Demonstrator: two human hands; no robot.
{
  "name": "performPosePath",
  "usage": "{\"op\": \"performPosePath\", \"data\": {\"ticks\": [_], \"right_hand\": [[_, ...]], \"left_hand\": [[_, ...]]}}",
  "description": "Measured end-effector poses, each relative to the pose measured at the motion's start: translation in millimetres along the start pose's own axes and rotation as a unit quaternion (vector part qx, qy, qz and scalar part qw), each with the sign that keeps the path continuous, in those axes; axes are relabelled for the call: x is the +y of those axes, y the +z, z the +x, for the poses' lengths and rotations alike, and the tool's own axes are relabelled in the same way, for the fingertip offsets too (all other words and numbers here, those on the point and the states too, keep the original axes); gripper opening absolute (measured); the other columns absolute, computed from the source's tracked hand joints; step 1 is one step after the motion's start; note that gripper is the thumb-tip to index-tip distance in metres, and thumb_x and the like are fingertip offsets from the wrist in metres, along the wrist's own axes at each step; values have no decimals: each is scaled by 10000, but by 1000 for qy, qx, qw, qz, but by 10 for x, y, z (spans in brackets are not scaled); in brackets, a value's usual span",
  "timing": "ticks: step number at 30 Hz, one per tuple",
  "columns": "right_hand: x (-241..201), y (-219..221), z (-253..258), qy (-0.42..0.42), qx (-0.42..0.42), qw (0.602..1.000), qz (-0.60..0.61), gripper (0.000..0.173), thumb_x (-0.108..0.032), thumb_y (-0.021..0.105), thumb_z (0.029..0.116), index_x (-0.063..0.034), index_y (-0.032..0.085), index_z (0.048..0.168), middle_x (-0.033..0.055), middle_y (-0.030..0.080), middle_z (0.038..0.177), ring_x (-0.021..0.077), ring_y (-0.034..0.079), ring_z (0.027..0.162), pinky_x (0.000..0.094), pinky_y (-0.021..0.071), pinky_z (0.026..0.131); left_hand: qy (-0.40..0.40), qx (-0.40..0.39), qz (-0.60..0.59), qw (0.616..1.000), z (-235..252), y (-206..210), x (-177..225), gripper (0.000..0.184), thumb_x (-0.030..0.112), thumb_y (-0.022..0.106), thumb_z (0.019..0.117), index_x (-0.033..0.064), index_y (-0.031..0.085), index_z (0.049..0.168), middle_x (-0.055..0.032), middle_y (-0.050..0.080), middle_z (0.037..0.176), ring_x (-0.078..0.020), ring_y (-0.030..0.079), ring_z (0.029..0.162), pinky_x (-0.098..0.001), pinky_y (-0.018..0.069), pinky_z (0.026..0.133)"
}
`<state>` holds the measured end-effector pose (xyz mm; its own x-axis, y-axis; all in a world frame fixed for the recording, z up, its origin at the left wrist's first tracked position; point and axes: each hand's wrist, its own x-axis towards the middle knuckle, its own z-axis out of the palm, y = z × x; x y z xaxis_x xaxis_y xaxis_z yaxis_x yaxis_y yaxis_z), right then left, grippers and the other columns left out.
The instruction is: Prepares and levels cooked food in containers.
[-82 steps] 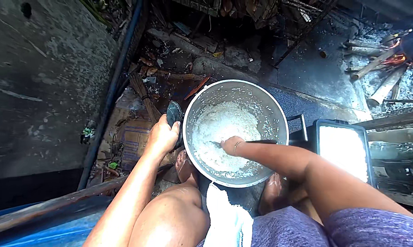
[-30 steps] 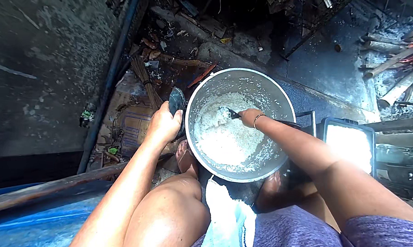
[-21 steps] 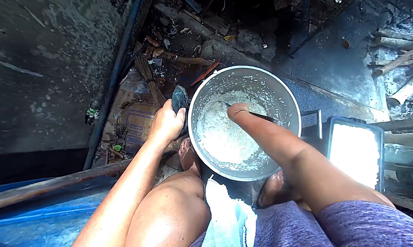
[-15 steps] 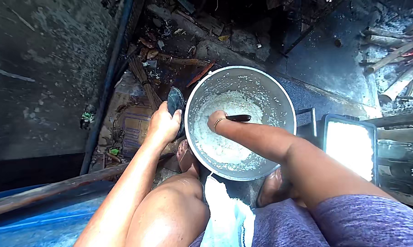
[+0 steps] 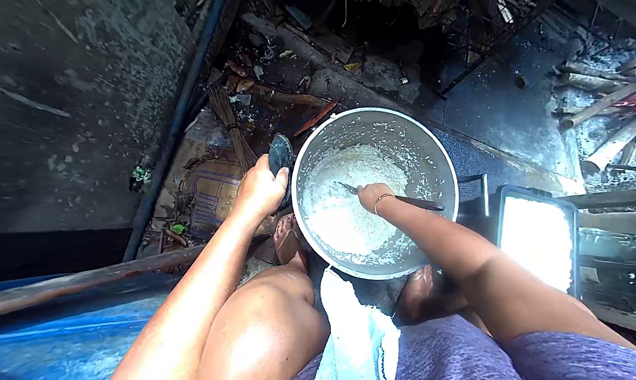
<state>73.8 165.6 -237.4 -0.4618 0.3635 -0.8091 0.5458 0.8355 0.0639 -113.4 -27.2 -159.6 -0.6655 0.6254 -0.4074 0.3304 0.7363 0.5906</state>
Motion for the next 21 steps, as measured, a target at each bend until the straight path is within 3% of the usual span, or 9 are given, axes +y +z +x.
{"op": "performPosePath", "data": {"ticks": [3,6,7,8,9,11,15,18,21], "right_hand": [[6,-82,-132,-1,2,1000,4,336,-99,466,1037,-24,595,1338,230,693,1227,411,674,1169,614,546,912],[157,-155,-253,19,-25,994,101,292,-95,536,1003,11,657,1247,257,678,1242,424,657,1183,651,523,948],[245,-117,-242,27,-27,988,149,284,-125,529,1019,11,673,1222,248,690,1201,397,682,1121,624,538,924],[352,-24,-201,37,-14,978,206,285,-180,514,1040,-11,682,1197,219,707,1074,344,711,944,559,573,807],[453,91,-170,47,5,960,274,294,-234,508,1054,-36,681,1186,181,688,907,279,672,716,470,564,639],[579,170,-321,49,1,915,401,346,-317,481,1093,-83,635,1296,119,632,783,176,546,514,342,492,497],[628,-10,-1223,10,-16,843,538,395,-341,447,1123,-118,530,1438,60,586,797,100,480,502,254,439,479],[744,3,-1803,-27,6,804,594,401,-335,447,1123,-134,506,1465,25,546,746,86,466,486,241,430,465],[987,145,-2357,-76,52,745,661,365,-295,469,1118,-111,527,1428,7,521,713,69,443,458,214,412,434]], "left_hand": [[0,3,3,1000,-1,12,-26,386,363,485,1077,49,543,1293,-229,670,1079,-407,662,1056,-668,485,892],[-3,6,14,1000,0,3,6,405,371,475,1087,43,537,1316,-249,665,1107,-429,652,1087,-681,472,915],[-6,9,16,1000,-7,8,10,423,390,472,1090,45,537,1326,-255,666,1115,-440,649,1096,-685,471,922],[-8,13,19,1000,-15,15,11,458,418,467,1092,43,534,1346,-265,667,1127,-453,647,1108,-694,470,934],[-7,20,23,1000,-30,22,15,496,449,454,1092,36,529,1355,-276,667,1131,-467,647,1108,-705,468,935],[6,39,42,998,-54,43,5,569,519,406,1088,30,523,1355,-288,670,1105,-484,660,1064,-713,484,896],[21,23,85,996,-94,-40,87,657,553,304,1098,11,465,1433,-320,655,1184,-500,634,1158,-701,459,974],[27,-14,93,995,-137,-182,151,653,524,260,1114,37,456,1502,-309,611,1335,-460,572,1298,-655,404,1092],[42,30,70,996,-334,-382,227,566,437,304,1130,43,493,1489,-292,587,1389,-436,546,1338,-646,378,1120]]}}
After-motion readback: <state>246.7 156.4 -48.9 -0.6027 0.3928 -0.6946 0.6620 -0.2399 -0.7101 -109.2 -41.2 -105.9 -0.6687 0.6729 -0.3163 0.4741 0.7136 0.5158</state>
